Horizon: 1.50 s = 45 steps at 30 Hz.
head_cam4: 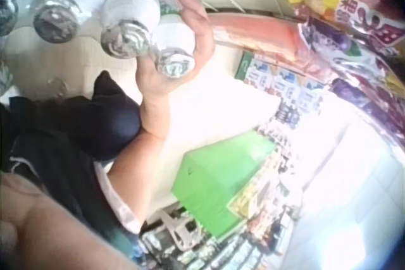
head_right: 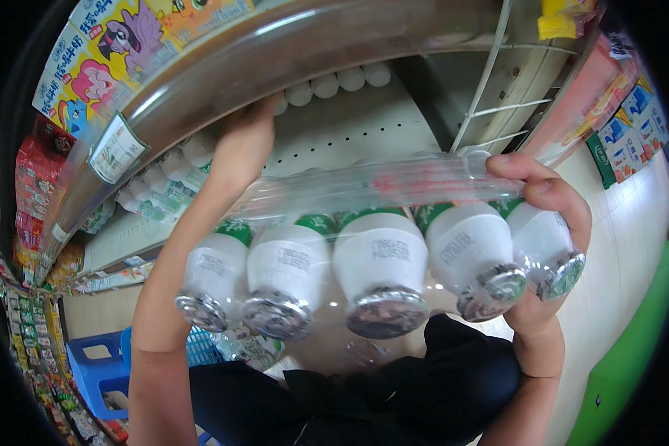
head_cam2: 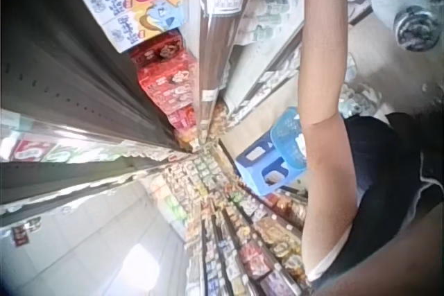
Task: The person sits on a low stool and restocks a refrigerated display case with bottled beverages. They unwrap shrink-wrapped packs, place bottles into the shelf, and add individual bottles from a blue basket.
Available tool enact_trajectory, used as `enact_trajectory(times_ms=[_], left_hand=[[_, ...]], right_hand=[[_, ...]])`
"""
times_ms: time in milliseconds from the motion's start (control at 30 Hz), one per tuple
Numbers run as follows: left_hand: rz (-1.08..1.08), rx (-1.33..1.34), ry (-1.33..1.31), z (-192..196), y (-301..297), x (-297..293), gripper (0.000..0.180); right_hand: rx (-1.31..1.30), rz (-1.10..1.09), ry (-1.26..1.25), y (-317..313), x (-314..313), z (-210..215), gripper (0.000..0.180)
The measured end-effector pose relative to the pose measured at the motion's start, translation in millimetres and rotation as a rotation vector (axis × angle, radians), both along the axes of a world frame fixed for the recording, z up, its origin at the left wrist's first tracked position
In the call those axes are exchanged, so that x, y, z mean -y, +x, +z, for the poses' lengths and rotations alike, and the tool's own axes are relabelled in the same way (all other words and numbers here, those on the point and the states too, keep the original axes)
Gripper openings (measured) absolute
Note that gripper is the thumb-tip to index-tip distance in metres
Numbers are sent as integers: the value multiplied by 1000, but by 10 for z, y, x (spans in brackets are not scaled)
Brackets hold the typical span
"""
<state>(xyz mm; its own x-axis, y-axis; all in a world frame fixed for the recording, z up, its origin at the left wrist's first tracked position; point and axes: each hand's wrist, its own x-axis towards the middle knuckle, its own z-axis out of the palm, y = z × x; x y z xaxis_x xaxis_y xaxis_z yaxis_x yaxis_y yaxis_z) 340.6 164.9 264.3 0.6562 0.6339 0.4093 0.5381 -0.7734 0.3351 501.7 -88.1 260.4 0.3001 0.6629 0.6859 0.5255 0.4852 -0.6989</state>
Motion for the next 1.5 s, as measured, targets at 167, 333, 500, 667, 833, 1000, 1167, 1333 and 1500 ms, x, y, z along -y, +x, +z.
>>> enact_trajectory(times_ms=[167, 333, 500, 667, 833, 1000, 1167, 1333, 1500], left_hand=[[245, -293, 125, -76, 505, -454, 39], [320, -198, 7, -104, 613, -646, 39], [303, 76, -151, -90, 594, -717, 39], [267, 368, -360, -67, 459, -698, 38], [214, 679, -624, -68, 374, -618, 38], [176, 959, -864, -54, 389, -474, 38], [224, 1121, -937, -158, 559, -302, 37], [223, 1177, -939, -106, 544, -426, 37], [229, 1220, -953, -70, 571, -483, 37]], right_hand=[[-162, 65, -73, -32, -87, -58, 57], [-85, 83, -118, -2, -91, -113, 54], [-31, 72, -177, 20, -82, -119, 58], [-12, 99, -168, -13, -125, -137, 64], [-11, 117, -155, -58, -170, -130, 62], [-54, 148, -151, -108, -196, -154, 61], [-45, 133, -196, -115, -176, -159, 61], [-103, 122, -226, -88, -131, -171, 62], [-246, 109, -298, -95, -127, -147, 63]])
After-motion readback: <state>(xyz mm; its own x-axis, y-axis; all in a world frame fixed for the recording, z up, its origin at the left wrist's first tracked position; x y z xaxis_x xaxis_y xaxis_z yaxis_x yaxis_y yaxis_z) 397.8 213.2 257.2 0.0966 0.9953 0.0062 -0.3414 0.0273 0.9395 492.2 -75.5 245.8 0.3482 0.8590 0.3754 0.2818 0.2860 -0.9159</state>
